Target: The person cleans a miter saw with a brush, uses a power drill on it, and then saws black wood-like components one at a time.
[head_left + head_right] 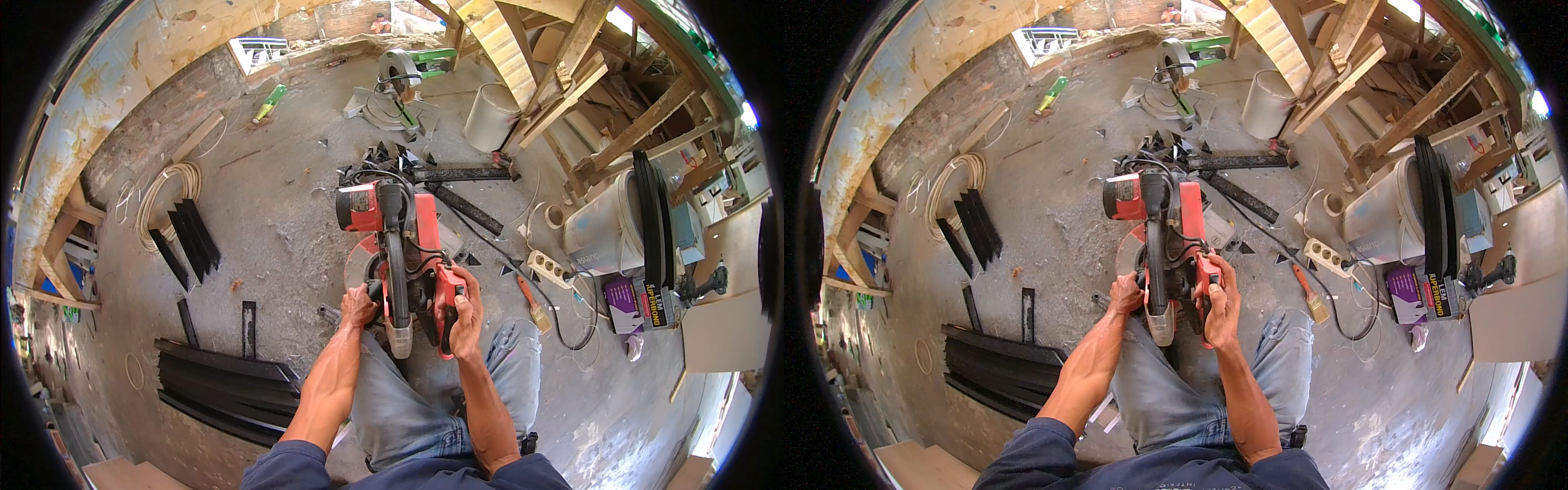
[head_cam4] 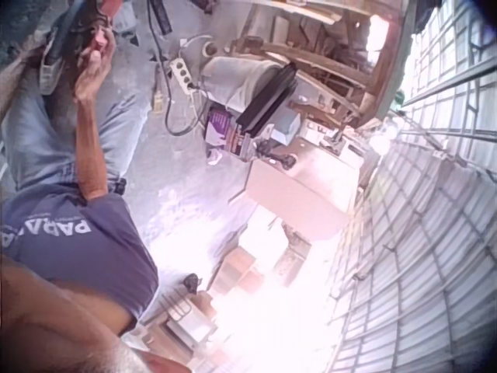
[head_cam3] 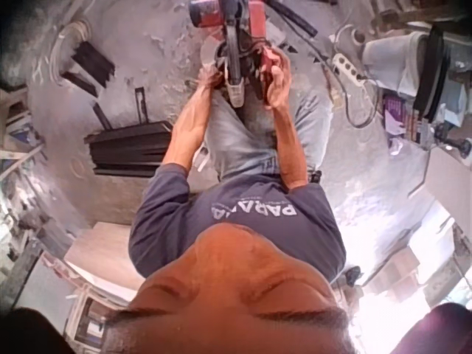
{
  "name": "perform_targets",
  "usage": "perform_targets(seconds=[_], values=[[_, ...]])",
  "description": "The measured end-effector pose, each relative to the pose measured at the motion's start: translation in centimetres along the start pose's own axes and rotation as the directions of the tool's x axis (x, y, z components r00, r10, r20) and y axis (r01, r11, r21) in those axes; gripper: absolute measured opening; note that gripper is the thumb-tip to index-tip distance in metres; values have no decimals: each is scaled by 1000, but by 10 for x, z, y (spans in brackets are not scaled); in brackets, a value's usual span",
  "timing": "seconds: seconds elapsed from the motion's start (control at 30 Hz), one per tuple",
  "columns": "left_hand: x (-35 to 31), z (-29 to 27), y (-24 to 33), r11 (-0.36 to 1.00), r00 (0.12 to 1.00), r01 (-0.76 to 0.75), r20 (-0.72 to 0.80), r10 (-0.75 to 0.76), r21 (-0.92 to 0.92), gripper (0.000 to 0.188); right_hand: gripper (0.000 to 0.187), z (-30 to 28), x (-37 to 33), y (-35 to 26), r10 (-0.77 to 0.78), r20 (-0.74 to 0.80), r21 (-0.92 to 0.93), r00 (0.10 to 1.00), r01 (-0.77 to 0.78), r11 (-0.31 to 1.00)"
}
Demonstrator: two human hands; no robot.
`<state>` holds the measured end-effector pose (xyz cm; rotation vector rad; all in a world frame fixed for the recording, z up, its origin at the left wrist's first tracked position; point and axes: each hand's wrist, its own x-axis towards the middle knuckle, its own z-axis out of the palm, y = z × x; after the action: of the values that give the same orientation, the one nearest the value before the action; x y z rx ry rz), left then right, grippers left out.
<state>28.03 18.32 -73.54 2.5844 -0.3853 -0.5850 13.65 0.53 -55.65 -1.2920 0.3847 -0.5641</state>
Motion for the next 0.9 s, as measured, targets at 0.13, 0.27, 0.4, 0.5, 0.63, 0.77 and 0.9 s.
perform_targets(seconds=[0.13,0.27,0.4,0.5,0.63,0.77,0.9], values=[[-1,-2,4,1000,1000,23,18,-23,-12,42,58,0,-1,1,-2,-8,-2,1000,2,1000],[-8,-12,14,1000,1000,1,-11,-1,11,34,58,-1,-3,5,-12,-5,-7,1000,12,1000],[-1,-9,8,1000,1000,-8,-19,8,-4,32,57,-2,-5,9,-26,-18,12,1000,26,1000],[-1,-11,3,999,999,-31,-11,31,11,42,55,0,-8,3,-36,-18,-17,999,36,999],[-11,-25,38,999,999,-21,32,23,-32,29,54,-9,-13,5,-3,-35,-53,999,1,999],[-6,-26,18,999,999,-38,33,39,-25,31,52,-3,-10,3,-21,-17,-40,1000,21,999],[-6,-20,15,997,998,-37,43,40,-67,41,49,-7,-12,7,10,-22,-53,1000,-11,999]])
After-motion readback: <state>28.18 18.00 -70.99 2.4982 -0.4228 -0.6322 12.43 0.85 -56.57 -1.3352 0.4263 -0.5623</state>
